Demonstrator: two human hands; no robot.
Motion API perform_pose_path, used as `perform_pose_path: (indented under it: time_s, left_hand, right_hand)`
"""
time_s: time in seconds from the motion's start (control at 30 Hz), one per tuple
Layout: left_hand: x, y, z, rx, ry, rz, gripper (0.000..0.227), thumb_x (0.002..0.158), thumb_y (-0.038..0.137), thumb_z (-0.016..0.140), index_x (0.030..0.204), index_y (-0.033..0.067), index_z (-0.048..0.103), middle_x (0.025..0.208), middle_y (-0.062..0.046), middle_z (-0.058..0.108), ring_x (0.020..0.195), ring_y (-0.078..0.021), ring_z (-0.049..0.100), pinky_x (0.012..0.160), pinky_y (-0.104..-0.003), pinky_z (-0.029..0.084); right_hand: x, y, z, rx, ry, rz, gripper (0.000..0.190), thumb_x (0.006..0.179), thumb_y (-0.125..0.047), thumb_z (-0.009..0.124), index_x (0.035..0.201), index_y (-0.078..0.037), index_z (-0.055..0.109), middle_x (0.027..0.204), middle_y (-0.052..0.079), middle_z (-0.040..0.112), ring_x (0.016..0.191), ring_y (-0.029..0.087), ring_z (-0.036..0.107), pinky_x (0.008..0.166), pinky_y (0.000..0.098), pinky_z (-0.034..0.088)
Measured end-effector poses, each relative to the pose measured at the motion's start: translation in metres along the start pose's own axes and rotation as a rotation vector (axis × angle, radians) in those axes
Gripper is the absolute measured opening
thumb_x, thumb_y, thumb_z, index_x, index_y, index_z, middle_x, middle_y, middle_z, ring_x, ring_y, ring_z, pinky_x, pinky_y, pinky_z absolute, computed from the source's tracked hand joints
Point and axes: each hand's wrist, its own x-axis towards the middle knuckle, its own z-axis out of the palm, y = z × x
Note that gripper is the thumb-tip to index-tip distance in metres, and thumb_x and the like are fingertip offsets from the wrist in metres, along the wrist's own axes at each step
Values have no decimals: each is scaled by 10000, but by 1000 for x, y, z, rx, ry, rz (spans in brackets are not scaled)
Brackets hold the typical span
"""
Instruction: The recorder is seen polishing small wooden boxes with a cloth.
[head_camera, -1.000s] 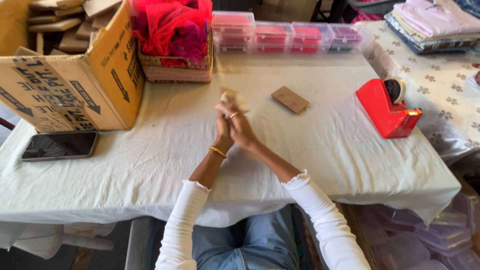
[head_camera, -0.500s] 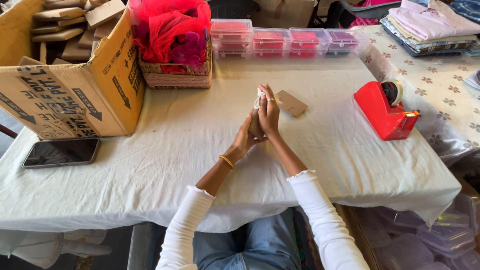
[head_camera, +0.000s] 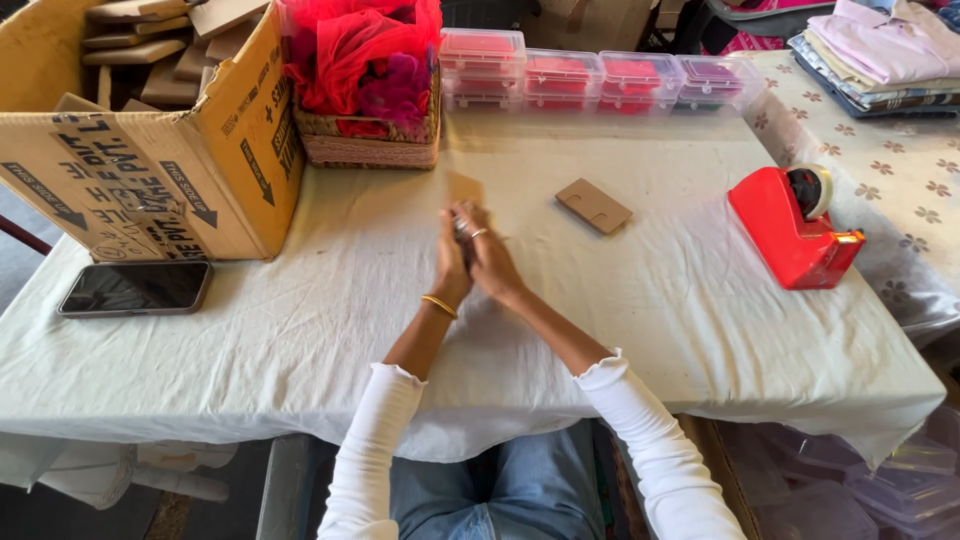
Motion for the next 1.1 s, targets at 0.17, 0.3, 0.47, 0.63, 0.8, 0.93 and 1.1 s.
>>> perform_pose_path:
  time_s: [0.17, 0.3, 0.47, 0.63, 0.8, 0.93, 1.1]
  left_hand:
    - [-74, 37, 113, 257, -202, -239, 781, 931, 638, 284, 1610, 284, 129, 1623, -38, 288, 1456, -269, 367, 1154, -499, 408]
    - [-45, -8, 71, 102, -237, -284, 664, 1053, 611, 227, 1625, 286, 133, 1690, -140, 209, 1531, -313, 292, 1213, -517, 355]
    - [-26, 28, 37, -24, -46, -31, 713, 1056, 624, 260, 1632, 204, 283, 1642, -221, 351, 1507, -372, 374, 1220, -491, 369]
    - [-24, 30, 38, 67, 85, 20, 645, 994, 566, 306, 1594, 328, 289, 1600, -160, 389, 1475, -368, 405, 1211, -493, 375]
    - [-63, 31, 99, 248, -194, -256, 634, 998, 602, 205, 1603, 416, 164, 1687, 16, 168, 1538, -232, 219, 1244, -500, 279]
    - [-51, 19, 81, 138, -168, -224, 606, 1023, 583, 224, 1599, 396, 197, 1679, 3, 224, 1498, -219, 320, 1229, -481, 344]
    - [-4, 20, -1, -22, 195, -39, 763, 1108, 601, 272, 1369, -42, 589, 1275, -255, 663, 1090, -320, 684, 964, -445, 593]
  right_hand:
    - [8, 75, -49, -23, 293, 238, 484, 1085, -105, 403, 1566, -156, 378, 1603, 213, 418, 1221, 310, 660, 970, 362, 600]
    - [7, 70, -54, -167, 314, 263, 438, 1143, -157, 401, 1579, -189, 429, 1525, 219, 567, 1149, 339, 691, 878, 368, 617]
    - [3, -6, -17, -4, -71, 370, 599, 1008, -37, 459, 1562, -253, 387, 1618, 200, 392, 1334, 342, 496, 1056, 424, 474]
    - [0, -4, -15, -64, -95, 56, 660, 995, 29, 535, 1582, -234, 385, 1693, 173, 278, 1568, 336, 275, 1259, 446, 306]
    - [10, 62, -49, -182, 287, 105, 438, 1153, -136, 393, 1589, -174, 402, 1681, 169, 377, 1562, 387, 310, 1257, 476, 304]
    - [6, 43, -48, -45, 238, 231, 395, 1145, -235, 377, 1527, -165, 450, 1596, 162, 486, 1452, 344, 512, 1199, 438, 435]
    - [-8, 1, -4, 16, -56, 243, 562, 960, -105, 512, 1515, -154, 439, 1577, 179, 465, 1407, 350, 524, 1167, 434, 445]
